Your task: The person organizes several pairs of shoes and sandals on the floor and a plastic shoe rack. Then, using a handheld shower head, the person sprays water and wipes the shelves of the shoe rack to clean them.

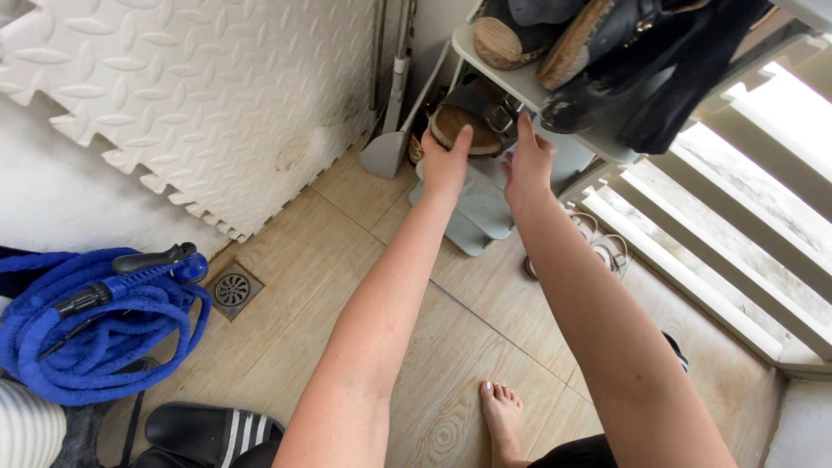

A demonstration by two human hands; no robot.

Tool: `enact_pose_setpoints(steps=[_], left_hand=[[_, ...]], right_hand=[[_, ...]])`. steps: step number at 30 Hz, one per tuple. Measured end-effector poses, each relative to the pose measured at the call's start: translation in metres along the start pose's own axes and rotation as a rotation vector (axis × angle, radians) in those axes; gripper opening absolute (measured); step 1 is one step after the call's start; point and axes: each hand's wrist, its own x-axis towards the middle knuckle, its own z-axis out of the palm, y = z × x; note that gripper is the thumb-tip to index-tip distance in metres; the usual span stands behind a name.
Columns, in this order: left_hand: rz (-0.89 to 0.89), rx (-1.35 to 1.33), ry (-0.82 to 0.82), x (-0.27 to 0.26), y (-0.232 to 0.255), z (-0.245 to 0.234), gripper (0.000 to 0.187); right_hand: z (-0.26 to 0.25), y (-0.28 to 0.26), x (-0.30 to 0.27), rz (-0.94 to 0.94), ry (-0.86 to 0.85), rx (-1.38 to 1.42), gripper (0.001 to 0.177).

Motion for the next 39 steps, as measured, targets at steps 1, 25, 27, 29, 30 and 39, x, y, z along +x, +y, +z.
enact_pose_setpoints(steps=[1,25,27,29,30,39], left_hand=[[0.001,-0.014,0.014,0.005,-0.009,0.003,0.075],[-0.467,0.068,-0.283,-0.006,0.043,-0.05,0.116],[-0.446,0.076,-0.38,-0.008,0.053,-0.052,0.115],[-0.496,0.15,-0.407,-0.017,0.059,-0.053,0.113],[-0.52,0.189,-0.423,-0.022,0.061,-0.053,0.113],[-0.675,0.205,-0.766,-0.063,0.019,-0.064,0.114]], right_hand=[[0.001,-0.003,0.011,0.166,-0.028,0.041,0.062],[-0.026,-0.027,-0.022,0.407,-0.27,0.135,0.026],[-0.037,-0.029,-0.032,0.392,-0.282,0.101,0.026],[-0.049,-0.032,-0.045,0.422,-0.298,0.113,0.027],[-0.056,-0.035,-0.052,0.423,-0.342,0.136,0.03],[-0.138,-0.047,-0.123,0.287,-0.498,-0.01,0.061]])
